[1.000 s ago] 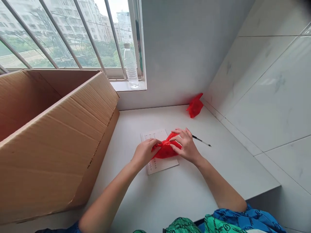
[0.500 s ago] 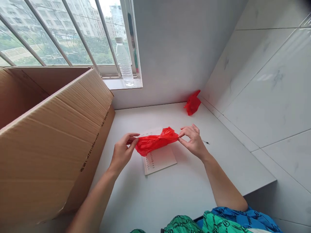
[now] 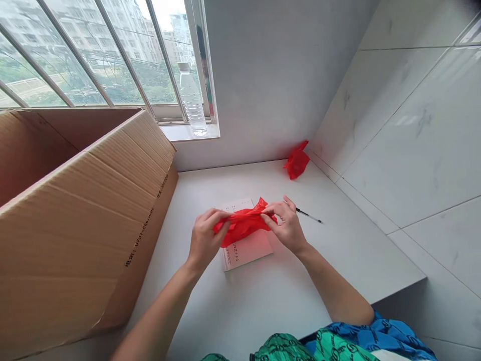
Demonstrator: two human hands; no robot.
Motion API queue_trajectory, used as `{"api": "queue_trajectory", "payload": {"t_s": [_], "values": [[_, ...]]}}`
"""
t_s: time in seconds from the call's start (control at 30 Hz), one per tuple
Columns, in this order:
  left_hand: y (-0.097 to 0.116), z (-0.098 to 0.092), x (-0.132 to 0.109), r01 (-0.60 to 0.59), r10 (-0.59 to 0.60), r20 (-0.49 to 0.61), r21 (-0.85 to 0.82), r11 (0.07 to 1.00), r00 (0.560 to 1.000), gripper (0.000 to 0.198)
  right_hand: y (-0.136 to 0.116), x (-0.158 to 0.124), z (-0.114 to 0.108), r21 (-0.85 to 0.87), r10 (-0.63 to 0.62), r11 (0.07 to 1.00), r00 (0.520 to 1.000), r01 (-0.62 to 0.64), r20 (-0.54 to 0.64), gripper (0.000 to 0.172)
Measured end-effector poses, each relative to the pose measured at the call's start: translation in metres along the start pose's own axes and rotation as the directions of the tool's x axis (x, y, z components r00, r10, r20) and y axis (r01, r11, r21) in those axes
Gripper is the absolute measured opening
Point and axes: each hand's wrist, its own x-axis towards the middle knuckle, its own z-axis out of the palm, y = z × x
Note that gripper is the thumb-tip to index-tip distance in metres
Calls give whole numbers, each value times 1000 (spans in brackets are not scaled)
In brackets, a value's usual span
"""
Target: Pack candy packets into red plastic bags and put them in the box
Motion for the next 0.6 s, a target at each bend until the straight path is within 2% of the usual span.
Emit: {"api": "queue_trajectory", "payload": {"t_s": [0.07, 0.13, 0.17, 0.23, 0.3, 0.37, 0.43, 0.5, 0.6], "values": [[-9, -8, -1, 163, -184, -85, -206, 965, 979, 18, 9, 2, -8, 94, 148, 986, 985, -140, -88, 13], [-15, -16, -2, 244, -298, -118, -338, 909, 947, 23, 14, 2, -15, 191, 270, 950, 957, -247, -106, 16], [-15, -20, -3, 243, -307, -125, -369, 897, 944, 24, 15, 2, -17, 231, 303, 933, 948, -275, -98, 17], [-8, -25, -5, 182, -237, -120, -351, 919, 964, 31, 12, 1, -20, 284, 313, 918, 946, -277, -88, 16], [6, -29, -5, 75, -95, -79, -218, 973, 992, 43, 3, 0, -21, 295, 268, 928, 958, -227, -105, 21], [22, -30, -4, -44, 44, -6, -23, 999, 999, 50, -7, 0, -21, 248, 161, 961, 977, -123, -141, 32], [35, -29, -1, -129, 125, 45, 113, 985, 991, 43, -17, -1, -23, 170, 24, 985, 977, 13, -213, 34], [42, -27, 2, -139, 137, 23, 115, 984, 990, 28, -27, -3, -28, 94, -101, 986, 938, 139, -331, 29], [47, -28, 3, -86, 82, -64, -57, 995, 995, 15, -41, -9, -38, 28, -211, 966, 849, 256, -485, 25]]}}
